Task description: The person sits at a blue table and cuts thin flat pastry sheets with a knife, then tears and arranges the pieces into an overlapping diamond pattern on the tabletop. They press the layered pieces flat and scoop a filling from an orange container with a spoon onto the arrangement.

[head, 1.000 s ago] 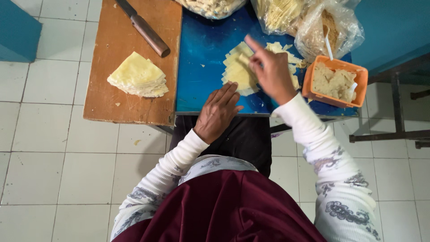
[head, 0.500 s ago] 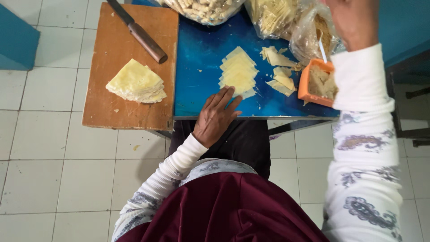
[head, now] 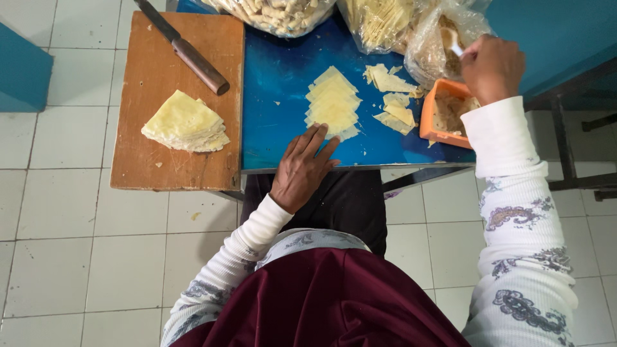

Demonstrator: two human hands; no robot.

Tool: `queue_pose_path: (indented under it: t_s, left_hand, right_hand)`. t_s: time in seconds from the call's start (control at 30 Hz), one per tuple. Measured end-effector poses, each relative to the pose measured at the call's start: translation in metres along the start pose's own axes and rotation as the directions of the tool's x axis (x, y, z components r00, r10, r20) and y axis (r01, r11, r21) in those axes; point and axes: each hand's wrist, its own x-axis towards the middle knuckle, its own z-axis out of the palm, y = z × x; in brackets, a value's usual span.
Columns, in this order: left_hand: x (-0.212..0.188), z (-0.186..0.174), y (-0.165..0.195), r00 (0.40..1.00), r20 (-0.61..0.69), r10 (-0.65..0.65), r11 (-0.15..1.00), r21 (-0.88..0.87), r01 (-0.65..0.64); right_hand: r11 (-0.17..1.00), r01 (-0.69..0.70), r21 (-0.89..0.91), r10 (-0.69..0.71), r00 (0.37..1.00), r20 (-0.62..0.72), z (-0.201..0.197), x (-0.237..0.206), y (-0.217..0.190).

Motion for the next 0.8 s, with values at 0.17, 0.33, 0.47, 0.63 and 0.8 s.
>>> queue_pose_path:
  t_s: [0.17,0.33,0.47,0.63,0.8]
  left_hand:
    - [0.000,0.000,0.000,1.000,-0.001,-0.012,1.000,-0.027,0.012]
    - [0.000,-0.002,0.000,1.000,0.009,-0.014,0.999,-0.031,0.015]
    - [0.001,-0.002,0.001,1.000,0.015,-0.016,1.000,-0.016,0.017]
    - [0.001,-0.004,0.001,1.000,0.013,-0.019,0.999,-0.030,0.020]
    - [0.002,-0.006,0.001,0.999,0.000,-0.033,0.996,-0.086,0.033]
  right_hand:
    - [0.998,-0.044,-0.037,0.042,0.998,-0.053,0.003,-0.002,0.000]
    - [0.997,0.023,0.072,-0.019,0.998,-0.058,0.006,0.000,-0.006]
    - [0.904,-0.148,0.402,0.104,0.986,0.127,0.003,0.000,-0.002]
    - [0.782,-0.249,0.571,0.144,0.964,0.223,-0.002,-0.004,0.006]
    - [0.778,-0.220,0.589,0.131,0.973,0.190,-0.013,-0.009,0.015]
